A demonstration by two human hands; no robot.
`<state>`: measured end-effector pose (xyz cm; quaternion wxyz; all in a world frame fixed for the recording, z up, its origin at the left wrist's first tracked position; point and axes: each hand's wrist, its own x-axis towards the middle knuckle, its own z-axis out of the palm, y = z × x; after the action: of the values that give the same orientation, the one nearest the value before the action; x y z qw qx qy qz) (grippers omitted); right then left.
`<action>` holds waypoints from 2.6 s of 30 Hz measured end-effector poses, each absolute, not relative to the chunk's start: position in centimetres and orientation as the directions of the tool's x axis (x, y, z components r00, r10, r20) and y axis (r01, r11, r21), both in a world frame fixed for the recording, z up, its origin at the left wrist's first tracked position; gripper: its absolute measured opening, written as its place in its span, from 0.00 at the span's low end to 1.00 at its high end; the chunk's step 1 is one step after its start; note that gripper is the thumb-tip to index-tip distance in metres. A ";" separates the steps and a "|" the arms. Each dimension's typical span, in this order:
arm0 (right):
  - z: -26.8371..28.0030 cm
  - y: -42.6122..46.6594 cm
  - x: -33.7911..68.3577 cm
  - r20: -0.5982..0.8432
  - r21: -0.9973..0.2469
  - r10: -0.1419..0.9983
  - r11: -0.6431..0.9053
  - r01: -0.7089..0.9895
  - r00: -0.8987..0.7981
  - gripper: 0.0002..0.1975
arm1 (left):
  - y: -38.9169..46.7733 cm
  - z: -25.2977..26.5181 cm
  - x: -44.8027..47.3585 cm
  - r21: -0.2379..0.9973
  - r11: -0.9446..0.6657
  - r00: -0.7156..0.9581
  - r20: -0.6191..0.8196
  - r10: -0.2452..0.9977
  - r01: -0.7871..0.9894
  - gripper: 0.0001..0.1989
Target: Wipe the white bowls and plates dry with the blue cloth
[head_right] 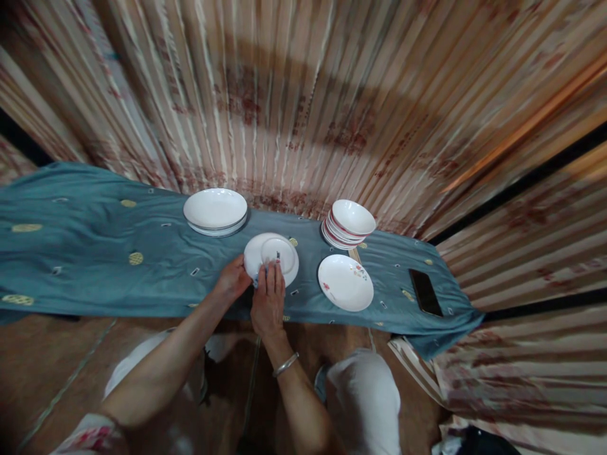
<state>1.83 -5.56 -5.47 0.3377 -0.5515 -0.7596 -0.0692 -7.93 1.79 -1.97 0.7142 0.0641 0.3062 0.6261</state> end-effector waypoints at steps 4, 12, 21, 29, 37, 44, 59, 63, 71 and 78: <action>-4.7 -5.2 2.0 0.565 -0.240 0.786 0.447 0.862 -0.251 0.26 | 1.8 -2.1 -8.1 0.504 0.199 0.003 -0.363 0.932 -0.841 0.13; -1.8 -3.9 2.7 0.464 -0.210 0.743 0.621 0.755 -0.482 0.29 | 1.7 -1.1 -8.2 0.440 0.245 0.020 -0.456 0.890 -0.864 0.10; 1.2 -0.4 2.2 0.352 -0.093 0.643 0.748 0.658 -0.680 0.20 | 1.0 1.0 -8.5 0.389 0.283 0.062 -0.491 0.869 -0.877 0.18; 3.1 1.8 1.3 0.263 -0.098 0.683 0.722 0.685 -0.682 0.16 | 1.0 0.9 -8.3 0.285 0.257 0.097 -0.473 0.876 -0.924 0.18; 4.7 4.4 0.5 0.225 -0.170 0.748 0.661 0.731 -0.624 0.16 | 0.8 1.2 -7.8 0.315 0.254 0.069 -0.497 0.865 -0.914 0.20; 5.7 7.7 1.1 0.098 -0.152 0.804 0.594 0.790 -0.586 0.11 | 0.8 1.3 -7.2 0.345 0.252 0.035 -0.527 0.849 -0.904 0.18; 2.4 11.0 8.3 0.116 -0.468 0.989 0.135 0.874 -0.091 0.18 | 0.5 1.7 -6.8 0.417 0.262 -0.009 -0.547 0.837 -0.870 0.17; 0.5 10.1 9.5 0.121 -0.505 0.993 0.056 0.861 0.007 0.18 | 0.4 2.0 -6.8 0.427 0.272 -0.024 -0.572 0.820 -0.862 0.18; -3.2 6.5 9.7 0.198 -0.588 0.962 -0.038 0.808 0.189 0.20 | 0.7 1.0 -7.1 0.420 0.275 -0.022 -0.579 0.815 -0.865 0.20; -5.7 3.3 9.5 0.261 -0.585 0.959 0.067 0.808 0.110 0.22 | 0.7 0.6 -7.2 0.429 0.276 -0.041 -0.598 0.801 -0.860 0.19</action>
<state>9.47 3.31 -5.75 0.3197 -0.6730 -0.6565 0.1177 -7.23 0.67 0.55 0.6914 -0.0370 0.4002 0.6004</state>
